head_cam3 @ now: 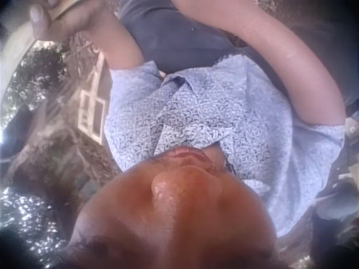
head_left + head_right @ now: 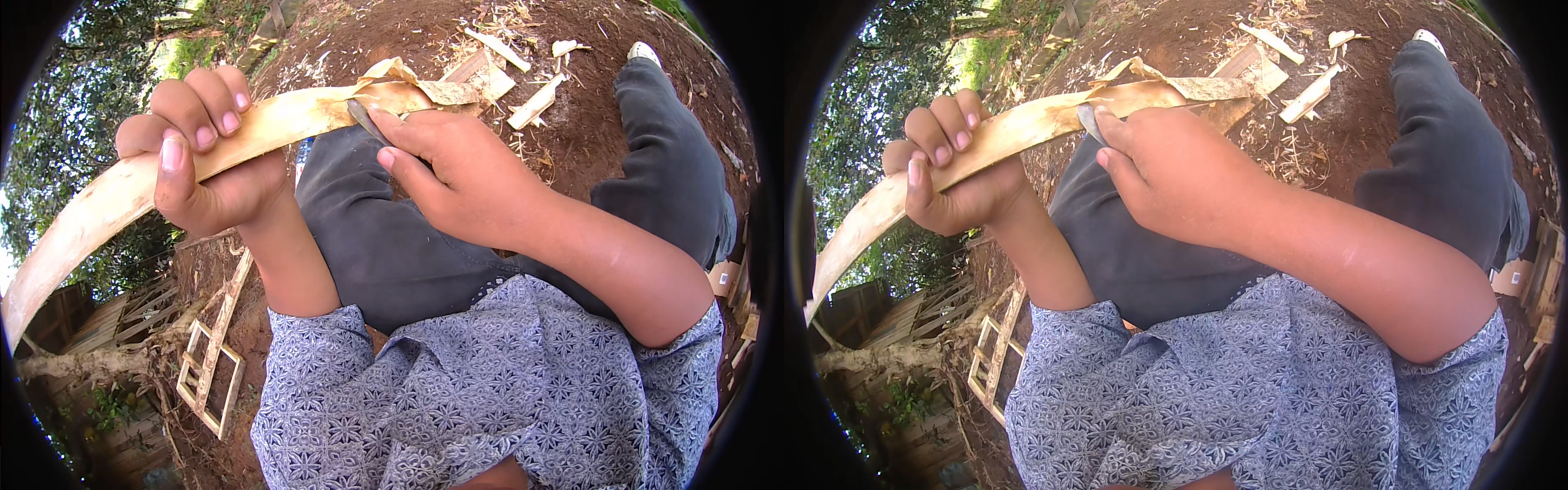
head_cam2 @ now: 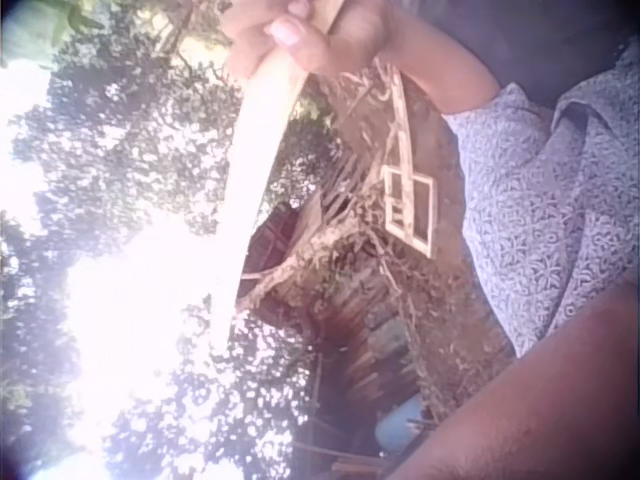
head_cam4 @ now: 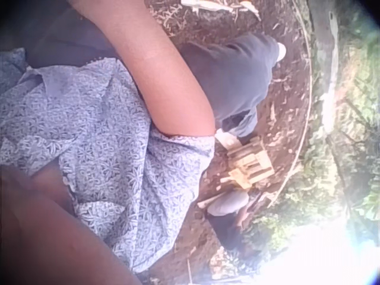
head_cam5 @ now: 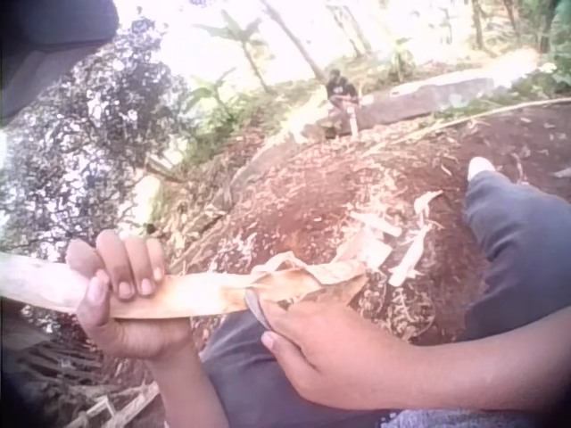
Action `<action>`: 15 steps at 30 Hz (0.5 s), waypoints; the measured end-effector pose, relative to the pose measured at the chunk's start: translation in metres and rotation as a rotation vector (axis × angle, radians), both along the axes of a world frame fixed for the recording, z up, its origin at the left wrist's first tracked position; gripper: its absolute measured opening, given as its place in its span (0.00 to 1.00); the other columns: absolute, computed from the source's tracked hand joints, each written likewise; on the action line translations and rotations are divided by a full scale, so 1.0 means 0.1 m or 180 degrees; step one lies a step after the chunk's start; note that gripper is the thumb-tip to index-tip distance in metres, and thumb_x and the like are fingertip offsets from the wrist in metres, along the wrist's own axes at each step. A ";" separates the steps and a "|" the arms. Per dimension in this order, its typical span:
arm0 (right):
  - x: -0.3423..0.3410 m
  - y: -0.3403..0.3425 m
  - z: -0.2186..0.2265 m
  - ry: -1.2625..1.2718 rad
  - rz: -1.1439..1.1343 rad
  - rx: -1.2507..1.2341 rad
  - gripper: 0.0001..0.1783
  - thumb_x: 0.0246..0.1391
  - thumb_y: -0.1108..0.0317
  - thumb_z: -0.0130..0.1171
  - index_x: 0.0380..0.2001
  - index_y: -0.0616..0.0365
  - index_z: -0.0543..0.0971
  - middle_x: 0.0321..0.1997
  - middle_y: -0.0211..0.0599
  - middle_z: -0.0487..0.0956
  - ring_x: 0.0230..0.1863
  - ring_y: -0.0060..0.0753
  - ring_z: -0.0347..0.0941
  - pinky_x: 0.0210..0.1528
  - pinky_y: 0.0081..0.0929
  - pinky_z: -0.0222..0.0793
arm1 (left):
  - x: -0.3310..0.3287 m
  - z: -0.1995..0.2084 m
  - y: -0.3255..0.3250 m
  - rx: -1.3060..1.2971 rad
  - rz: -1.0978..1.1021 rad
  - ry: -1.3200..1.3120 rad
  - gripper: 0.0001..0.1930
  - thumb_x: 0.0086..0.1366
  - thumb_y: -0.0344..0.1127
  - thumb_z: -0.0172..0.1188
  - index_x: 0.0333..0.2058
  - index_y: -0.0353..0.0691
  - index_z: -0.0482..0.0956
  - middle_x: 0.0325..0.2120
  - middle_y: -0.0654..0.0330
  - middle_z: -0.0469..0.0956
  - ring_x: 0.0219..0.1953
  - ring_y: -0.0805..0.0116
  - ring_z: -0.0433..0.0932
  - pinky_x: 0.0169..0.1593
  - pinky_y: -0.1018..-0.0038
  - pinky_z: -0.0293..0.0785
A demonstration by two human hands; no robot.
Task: The person sits on the ground and uses a knife to shave thin strips from a long piece of wood held in the left hand. The person repeatedly pulls the blade along the wood's surface to remove bark and shape the piece.
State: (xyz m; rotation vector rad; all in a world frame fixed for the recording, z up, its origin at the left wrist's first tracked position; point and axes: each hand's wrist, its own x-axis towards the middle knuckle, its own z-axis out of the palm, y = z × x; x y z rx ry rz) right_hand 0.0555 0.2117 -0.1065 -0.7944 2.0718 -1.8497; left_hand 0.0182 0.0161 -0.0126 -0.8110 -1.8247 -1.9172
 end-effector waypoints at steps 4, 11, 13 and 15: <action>0.01 -0.07 -0.06 0.0412 -0.0299 -0.0043 0.21 0.63 0.69 0.54 0.56 0.68 0.75 0.34 0.55 0.79 0.38 0.55 0.77 0.41 0.42 0.71 | -0.04 -0.03 -0.01 0.0054 -0.0094 0.0168 0.03 0.58 0.36 0.52 0.26 0.49 0.69 0.23 0.65 0.67 0.30 0.70 0.66 0.46 0.65 0.66; -0.37 -0.12 -0.13 0.0355 -0.1116 -0.0543 0.21 0.67 0.64 0.49 0.58 0.64 0.76 0.29 0.43 0.79 0.32 0.38 0.76 0.40 0.37 0.73 | -0.05 -0.15 0.29 -0.0491 0.0098 0.1068 0.09 0.58 0.44 0.52 0.33 0.48 0.73 0.40 0.58 0.74 0.51 0.56 0.74 0.63 0.51 0.62; -0.47 -0.04 -0.10 -0.0204 -0.1364 -0.0621 0.22 0.69 0.60 0.47 0.60 0.59 0.76 0.25 0.28 0.74 0.27 0.18 0.70 0.32 0.26 0.72 | -0.04 -0.09 0.23 -0.0641 0.0348 0.1212 0.10 0.59 0.45 0.51 0.34 0.48 0.75 0.44 0.56 0.76 0.54 0.54 0.74 0.63 0.51 0.63; -0.47 0.07 -0.04 -0.1051 -0.1358 -0.0834 0.23 0.70 0.59 0.47 0.61 0.57 0.75 0.24 0.26 0.71 0.24 0.15 0.67 0.27 0.20 0.69 | -0.05 -0.08 0.13 -0.0607 0.0488 0.1093 0.11 0.60 0.45 0.51 0.35 0.47 0.76 0.46 0.55 0.77 0.56 0.54 0.74 0.62 0.51 0.63</action>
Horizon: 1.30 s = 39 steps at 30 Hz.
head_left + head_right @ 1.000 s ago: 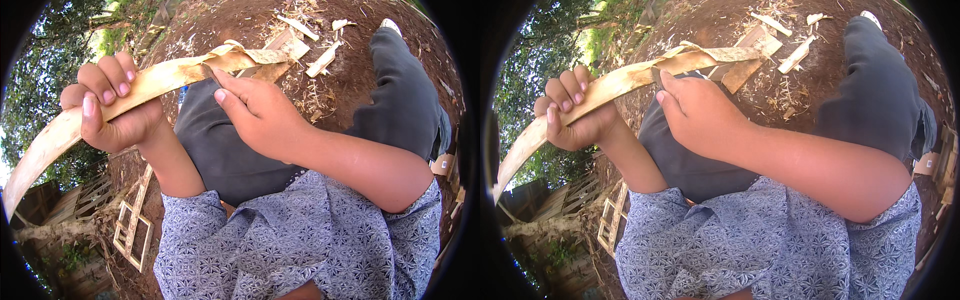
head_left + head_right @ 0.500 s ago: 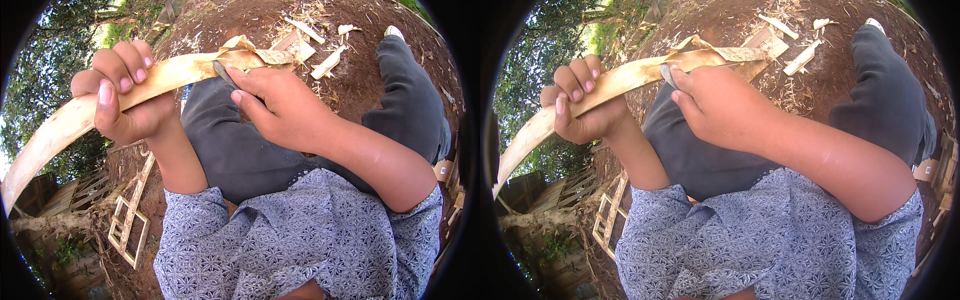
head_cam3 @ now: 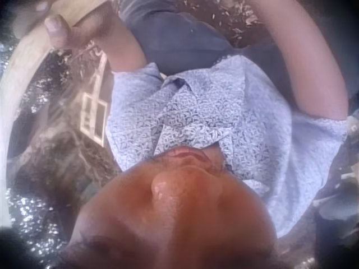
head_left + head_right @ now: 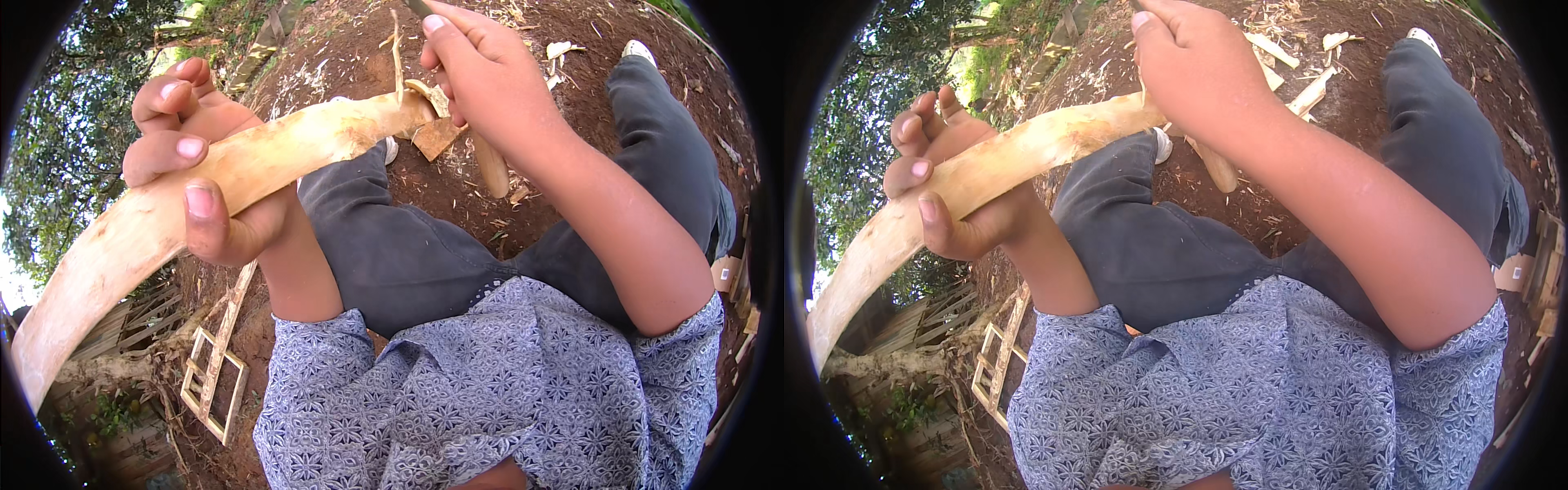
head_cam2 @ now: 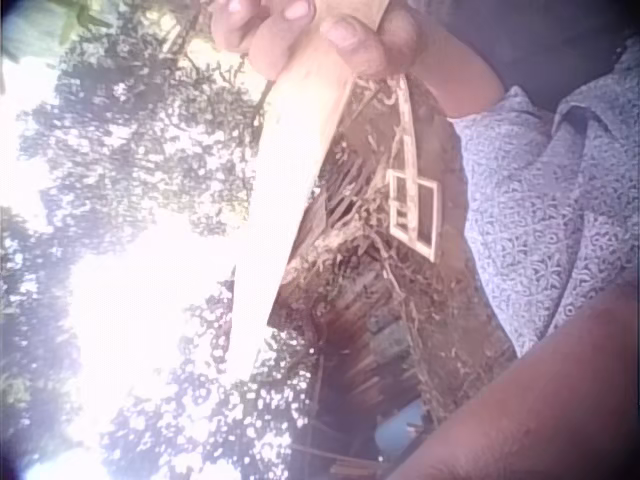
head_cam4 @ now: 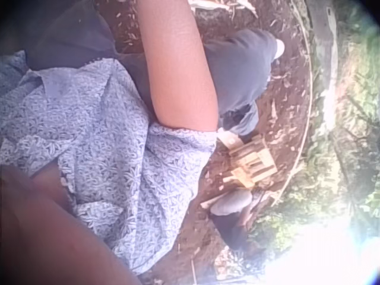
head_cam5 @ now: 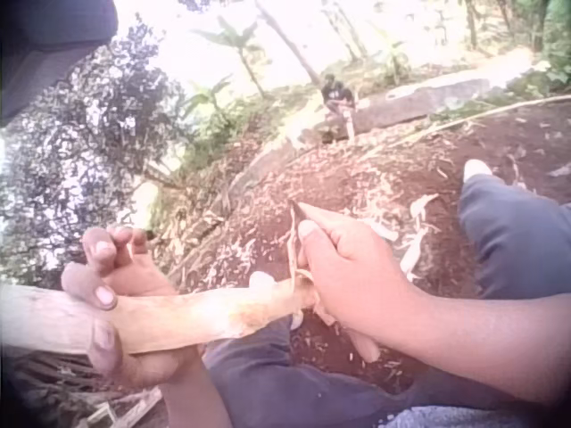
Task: The person sits on the ground and uses a knife to shave thin strips from a long piece of wood held in the left hand. The person repeatedly pulls the blade along the wood's surface to remove bark and shape the piece.
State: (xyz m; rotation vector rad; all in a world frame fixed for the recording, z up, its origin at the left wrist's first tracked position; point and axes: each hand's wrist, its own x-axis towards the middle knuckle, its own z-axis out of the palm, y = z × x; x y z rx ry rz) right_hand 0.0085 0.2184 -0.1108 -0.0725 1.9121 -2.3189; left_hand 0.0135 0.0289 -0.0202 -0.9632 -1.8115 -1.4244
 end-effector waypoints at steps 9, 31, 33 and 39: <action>0.53 0.03 0.02 0.0930 0.1057 0.0660 0.18 0.65 0.62 0.51 0.47 0.66 0.78 0.37 0.59 0.82 0.41 0.62 0.79 0.45 0.47 0.73 | -0.06 -0.02 -0.24 0.0165 -0.0161 -0.0149 0.12 0.63 0.43 0.50 0.37 0.46 0.78 0.43 0.55 0.79 0.54 0.57 0.77 0.59 0.53 0.67; 0.42 0.19 0.02 0.0375 0.1152 0.1078 0.16 0.58 0.70 0.53 0.49 0.62 0.74 0.33 0.52 0.82 0.38 0.53 0.81 0.43 0.47 0.74 | -0.01 0.01 -0.27 -0.0110 -0.0314 -0.0168 0.11 0.57 0.42 0.50 0.34 0.44 0.75 0.33 0.57 0.76 0.46 0.55 0.74 0.61 0.51 0.62; 0.34 0.17 -0.10 0.0315 0.1062 0.1261 0.16 0.59 0.70 0.54 0.50 0.60 0.73 0.33 0.52 0.82 0.38 0.54 0.80 0.42 0.48 0.74 | -0.01 0.02 -0.23 -0.0106 -0.0247 -0.0133 0.11 0.57 0.42 0.50 0.34 0.44 0.75 0.32 0.57 0.75 0.44 0.56 0.74 0.61 0.51 0.63; 0.24 -0.03 -0.46 0.0220 0.0795 0.1880 0.17 0.61 0.70 0.57 0.53 0.51 0.71 0.32 0.41 0.80 0.34 0.47 0.79 0.37 0.43 0.71 | 0.03 -0.02 -0.10 0.0231 0.0087 -0.0044 0.10 0.58 0.40 0.51 0.32 0.41 0.71 0.27 0.54 0.71 0.37 0.60 0.70 0.53 0.58 0.64</action>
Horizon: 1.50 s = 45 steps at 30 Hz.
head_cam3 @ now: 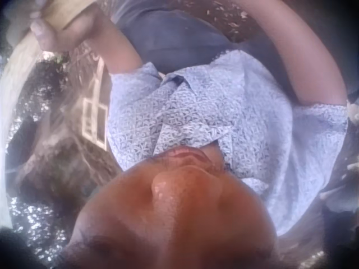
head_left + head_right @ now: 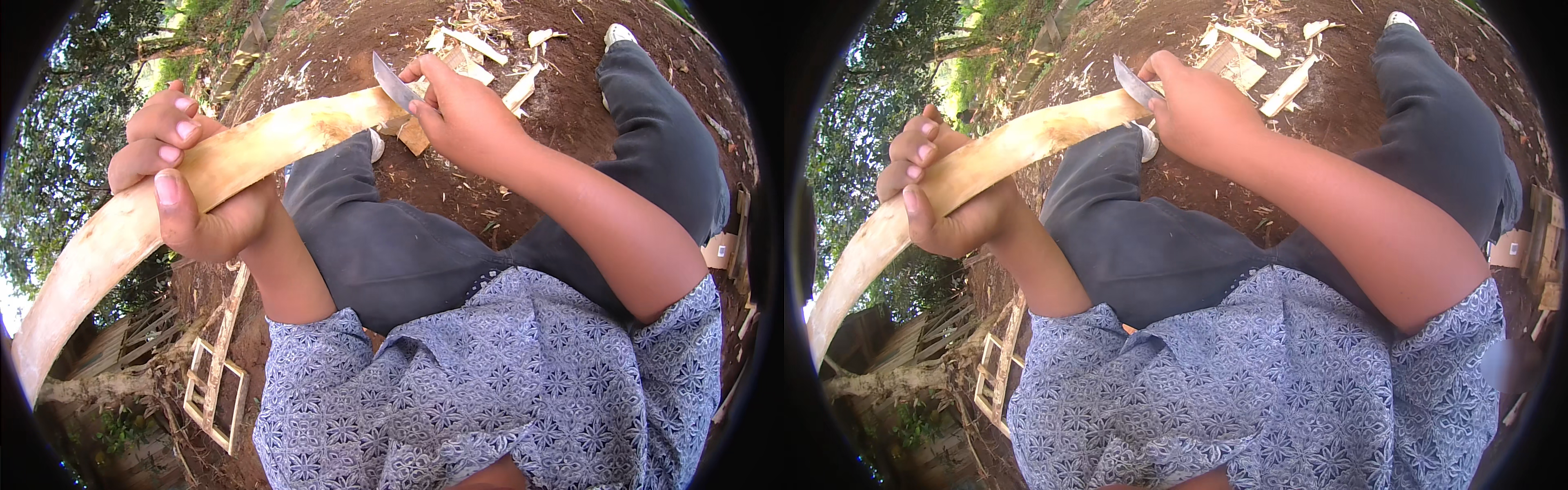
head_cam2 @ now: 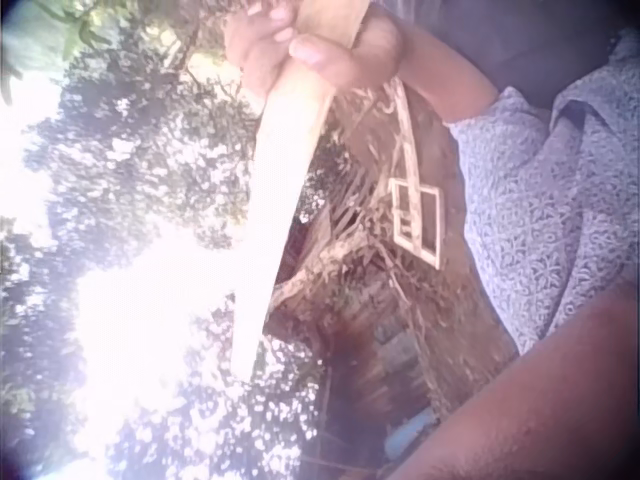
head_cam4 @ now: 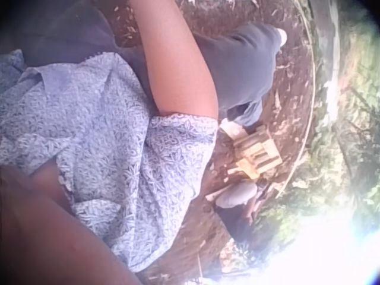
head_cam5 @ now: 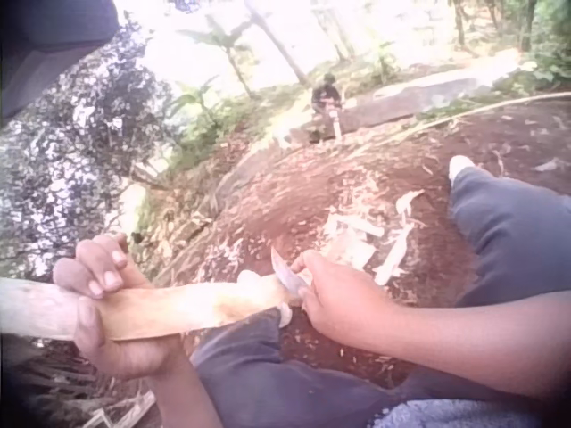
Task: The person sits on the ground and uses a knife to shave thin strips from a long piece of wood held in the left hand. The person repeatedly pulls the blade along the wood's surface to remove bark and shape the piece.
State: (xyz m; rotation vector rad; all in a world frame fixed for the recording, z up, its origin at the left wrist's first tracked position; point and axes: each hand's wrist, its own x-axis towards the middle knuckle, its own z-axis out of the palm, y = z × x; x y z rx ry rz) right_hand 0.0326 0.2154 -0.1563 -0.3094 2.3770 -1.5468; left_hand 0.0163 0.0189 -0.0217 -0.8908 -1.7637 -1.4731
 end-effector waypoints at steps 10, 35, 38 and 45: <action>-0.04 -0.12 -0.13 0.0174 -0.0116 0.0141 0.19 0.61 0.64 0.59 0.52 0.53 0.68 0.35 0.50 0.82 0.40 0.57 0.80 0.43 0.51 0.74 | 0.09 0.01 0.18 0.0074 0.0450 -0.0018 0.07 0.59 0.39 0.49 0.29 0.44 0.71 0.26 0.60 0.68 0.36 0.65 0.69 0.52 0.59 0.65; -0.06 0.04 0.09 0.0274 0.0017 -0.0131 0.15 0.55 0.64 0.65 0.43 0.59 0.78 0.35 0.51 0.83 0.39 0.52 0.81 0.43 0.45 0.75 | 0.09 -0.02 0.23 -0.0021 0.0561 0.0186 0.10 0.58 0.42 0.51 0.32 0.42 0.72 0.37 0.53 0.75 0.48 0.57 0.71 0.55 0.55 0.66; -0.02 -0.02 -0.04 0.0145 0.0008 0.0105 0.14 0.56 0.63 0.64 0.42 0.59 0.80 0.36 0.52 0.83 0.41 0.53 0.81 0.45 0.46 0.75 | 0.09 -0.01 0.24 0.0066 0.0655 0.0169 0.10 0.58 0.42 0.51 0.32 0.42 0.72 0.38 0.53 0.75 0.48 0.56 0.71 0.55 0.55 0.67; 0.03 -0.09 -0.04 0.0282 -0.0047 -0.0399 0.12 0.57 0.64 0.65 0.39 0.61 0.80 0.34 0.49 0.84 0.38 0.50 0.82 0.41 0.41 0.75 | 0.08 -0.03 0.20 0.0115 0.0564 0.0130 0.10 0.57 0.42 0.51 0.31 0.43 0.73 0.37 0.53 0.75 0.48 0.55 0.72 0.54 0.55 0.68</action>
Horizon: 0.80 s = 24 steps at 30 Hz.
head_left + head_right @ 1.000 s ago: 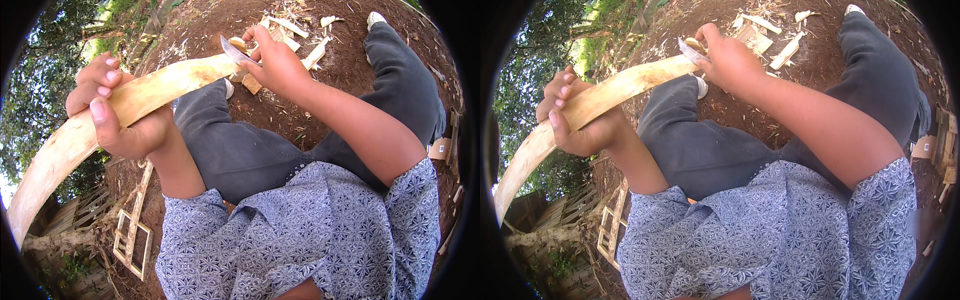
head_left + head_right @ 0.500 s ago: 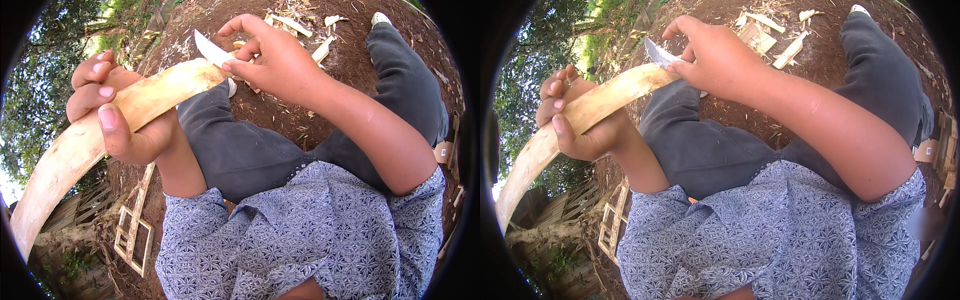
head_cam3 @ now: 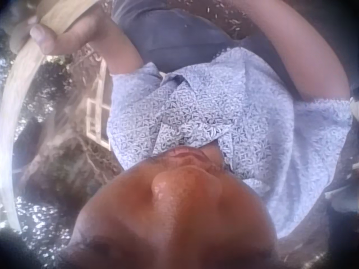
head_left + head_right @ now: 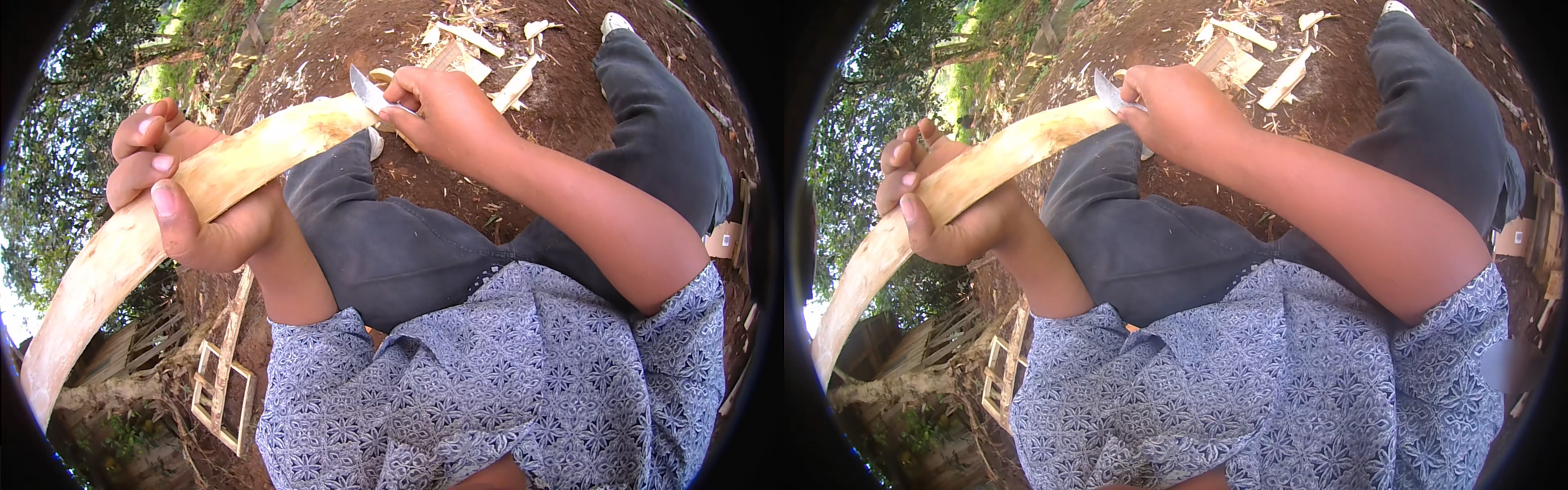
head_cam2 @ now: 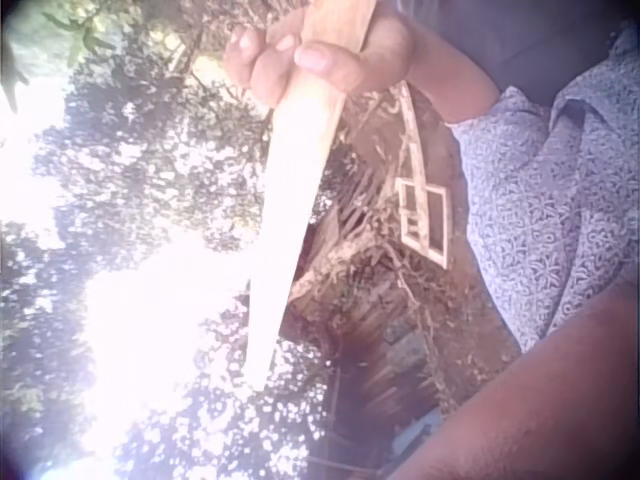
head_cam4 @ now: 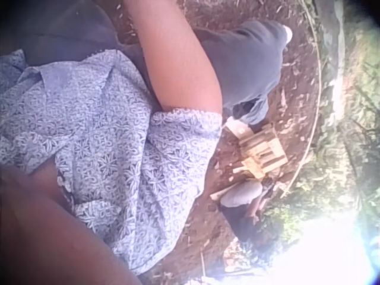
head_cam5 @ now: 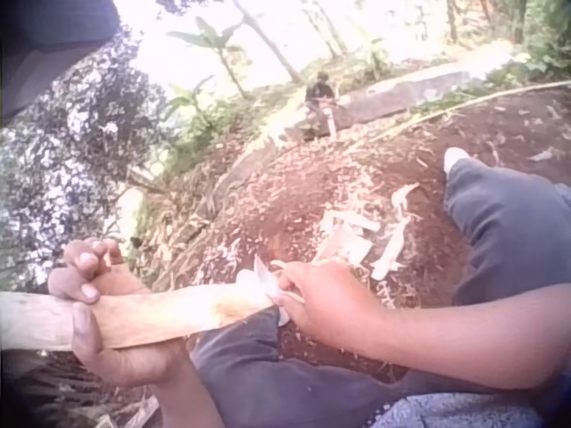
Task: The person sits on the ground and uses a knife to shave thin strips from a long piece of wood held in the left hand. The person repeatedly pulls the blade along the wood's surface to remove bark and shape the piece.
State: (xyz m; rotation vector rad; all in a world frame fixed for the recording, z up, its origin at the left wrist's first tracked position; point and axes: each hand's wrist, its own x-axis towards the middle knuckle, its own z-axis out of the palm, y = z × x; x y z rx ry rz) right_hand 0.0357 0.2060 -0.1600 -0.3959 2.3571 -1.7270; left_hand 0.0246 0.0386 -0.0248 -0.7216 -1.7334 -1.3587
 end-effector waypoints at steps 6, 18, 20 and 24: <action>0.02 0.01 0.29 -0.0059 0.0122 -0.0878 0.13 0.56 0.63 0.66 0.38 0.62 0.82 0.33 0.50 0.84 0.36 0.49 0.82 0.40 0.41 0.76 | 0.00 -0.01 0.00 -0.0040 -0.0061 -0.0064 0.10 0.57 0.43 0.51 0.31 0.44 0.73 0.39 0.53 0.74 0.47 0.54 0.72 0.53 0.55 0.67; -0.19 0.15 0.24 -0.0012 0.0104 -0.0146 0.10 0.59 0.66 0.64 0.36 0.62 0.80 0.26 0.35 0.81 0.23 0.23 0.76 0.26 0.26 0.71 | -0.02 0.01 0.12 -0.0236 0.0272 0.0297 0.19 0.59 0.48 0.51 0.42 0.42 0.75 0.47 0.47 0.75 0.54 0.53 0.72 0.54 0.55 0.68; -0.12 0.09 0.16 0.0082 0.0149 0.0050 0.09 0.58 0.66 0.63 0.36 0.63 0.80 0.25 0.38 0.80 0.24 0.27 0.77 0.29 0.30 0.72 | -0.02 0.01 0.09 -0.0274 0.0215 0.0277 0.19 0.59 0.48 0.51 0.43 0.42 0.75 0.47 0.46 0.75 0.54 0.53 0.72 0.55 0.55 0.68; -0.04 0.03 0.23 0.0154 0.0113 -0.0378 0.11 0.57 0.66 0.64 0.36 0.63 0.80 0.27 0.44 0.81 0.29 0.37 0.78 0.35 0.36 0.73 | -0.02 0.00 0.07 -0.0262 0.0123 0.0205 0.19 0.59 0.48 0.51 0.42 0.42 0.76 0.48 0.46 0.75 0.55 0.53 0.72 0.55 0.54 0.68</action>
